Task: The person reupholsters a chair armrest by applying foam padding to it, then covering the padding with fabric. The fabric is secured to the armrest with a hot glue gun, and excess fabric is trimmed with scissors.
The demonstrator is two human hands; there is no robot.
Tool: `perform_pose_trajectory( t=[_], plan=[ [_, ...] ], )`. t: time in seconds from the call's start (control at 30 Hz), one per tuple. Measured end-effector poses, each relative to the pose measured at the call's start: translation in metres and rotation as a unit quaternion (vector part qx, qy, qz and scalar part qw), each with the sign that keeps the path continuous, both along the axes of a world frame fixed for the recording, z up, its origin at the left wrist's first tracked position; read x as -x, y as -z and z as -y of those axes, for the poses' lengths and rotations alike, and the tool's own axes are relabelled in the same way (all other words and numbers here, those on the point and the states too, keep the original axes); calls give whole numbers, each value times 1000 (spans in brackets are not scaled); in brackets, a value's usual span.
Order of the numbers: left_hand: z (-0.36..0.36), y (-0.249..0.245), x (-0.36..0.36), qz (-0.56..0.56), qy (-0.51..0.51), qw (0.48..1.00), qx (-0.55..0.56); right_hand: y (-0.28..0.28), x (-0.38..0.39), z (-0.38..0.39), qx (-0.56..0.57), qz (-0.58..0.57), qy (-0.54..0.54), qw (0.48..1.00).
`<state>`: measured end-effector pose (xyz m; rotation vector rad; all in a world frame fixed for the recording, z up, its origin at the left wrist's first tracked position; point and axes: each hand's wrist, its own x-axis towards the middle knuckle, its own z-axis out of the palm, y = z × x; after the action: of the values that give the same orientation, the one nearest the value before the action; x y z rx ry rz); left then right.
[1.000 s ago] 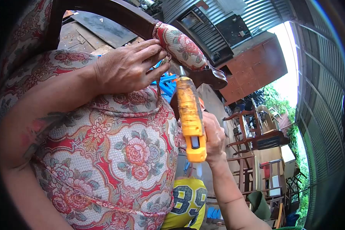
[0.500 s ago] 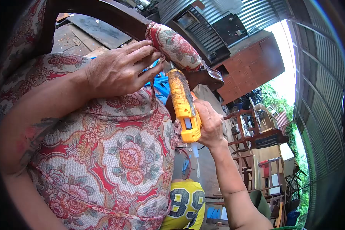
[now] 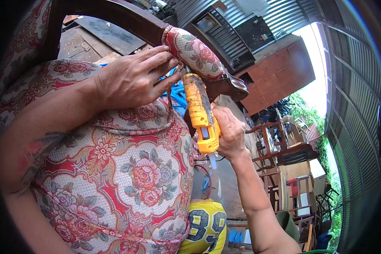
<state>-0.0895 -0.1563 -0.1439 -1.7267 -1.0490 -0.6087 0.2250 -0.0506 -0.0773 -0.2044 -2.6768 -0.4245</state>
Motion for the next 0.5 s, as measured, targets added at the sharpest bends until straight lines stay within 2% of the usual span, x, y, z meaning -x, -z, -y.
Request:
perform_pose_trajectory(
  t=[0.4, 0.5],
  plan=[
    [1, -2, 0, 0, 2, 1000, -7, 1, 2, -11, -43, -10, -29, 999],
    [2, -2, 0, 5, 3, 1000, 2, 1, 5, -4, -14, -8, 29, 999]
  ],
)
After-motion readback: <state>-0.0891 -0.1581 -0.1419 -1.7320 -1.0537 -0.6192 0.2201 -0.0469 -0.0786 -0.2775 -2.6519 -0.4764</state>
